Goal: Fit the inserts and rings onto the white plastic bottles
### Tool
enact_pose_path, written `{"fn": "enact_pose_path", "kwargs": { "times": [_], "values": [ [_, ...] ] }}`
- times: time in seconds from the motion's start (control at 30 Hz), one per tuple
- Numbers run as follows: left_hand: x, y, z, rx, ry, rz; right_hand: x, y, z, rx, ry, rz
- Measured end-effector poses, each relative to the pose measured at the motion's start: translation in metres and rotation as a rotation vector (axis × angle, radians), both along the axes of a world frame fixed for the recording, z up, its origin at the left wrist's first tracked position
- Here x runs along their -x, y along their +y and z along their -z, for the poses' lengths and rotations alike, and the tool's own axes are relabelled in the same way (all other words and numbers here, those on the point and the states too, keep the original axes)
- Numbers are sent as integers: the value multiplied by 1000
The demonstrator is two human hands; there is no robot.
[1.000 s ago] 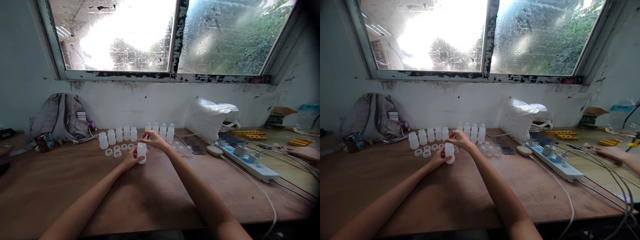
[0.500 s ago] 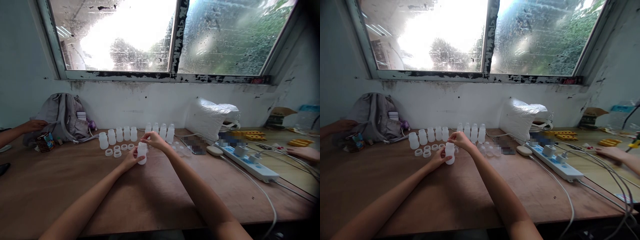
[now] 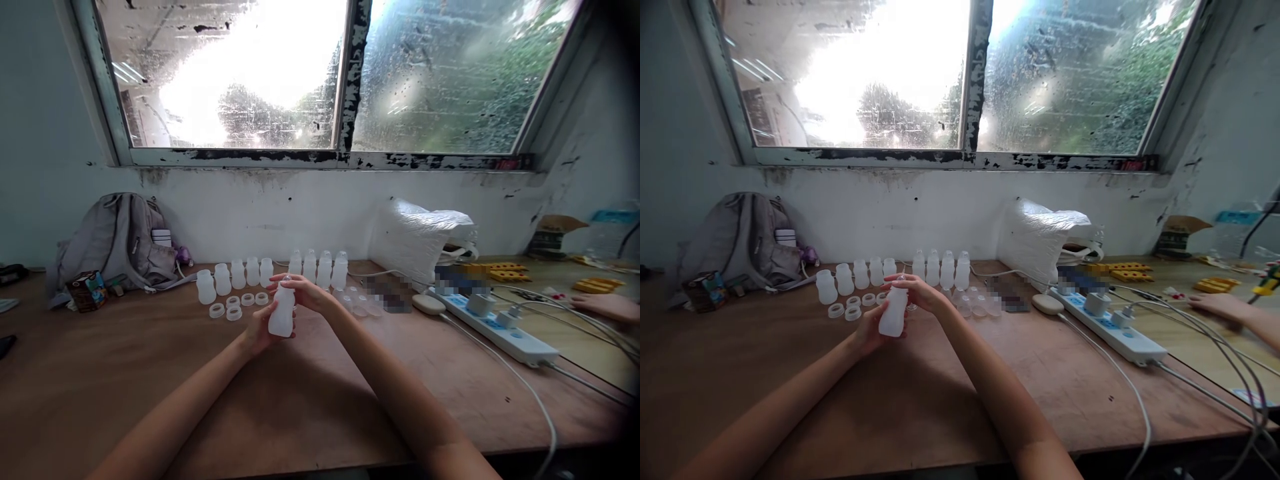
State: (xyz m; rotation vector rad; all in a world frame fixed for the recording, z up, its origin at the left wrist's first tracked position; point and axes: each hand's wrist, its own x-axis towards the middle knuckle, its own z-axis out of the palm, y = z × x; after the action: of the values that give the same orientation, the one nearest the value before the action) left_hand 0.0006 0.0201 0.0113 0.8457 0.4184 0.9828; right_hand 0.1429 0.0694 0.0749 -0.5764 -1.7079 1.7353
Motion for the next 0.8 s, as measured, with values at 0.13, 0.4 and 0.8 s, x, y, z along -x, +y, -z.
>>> {"fn": "enact_pose_path", "kwargs": {
  "times": [0.13,0.4,0.8],
  "values": [
    [-1,-1,-2,-2,-1,-10,2,3,6,46,64,-29],
    [-4,8,4,-50,295,-324,11,18,27,-27,-80,392],
    [-11,1,1,-167,453,-228,16,13,30,81,41,299]
  ]
}}
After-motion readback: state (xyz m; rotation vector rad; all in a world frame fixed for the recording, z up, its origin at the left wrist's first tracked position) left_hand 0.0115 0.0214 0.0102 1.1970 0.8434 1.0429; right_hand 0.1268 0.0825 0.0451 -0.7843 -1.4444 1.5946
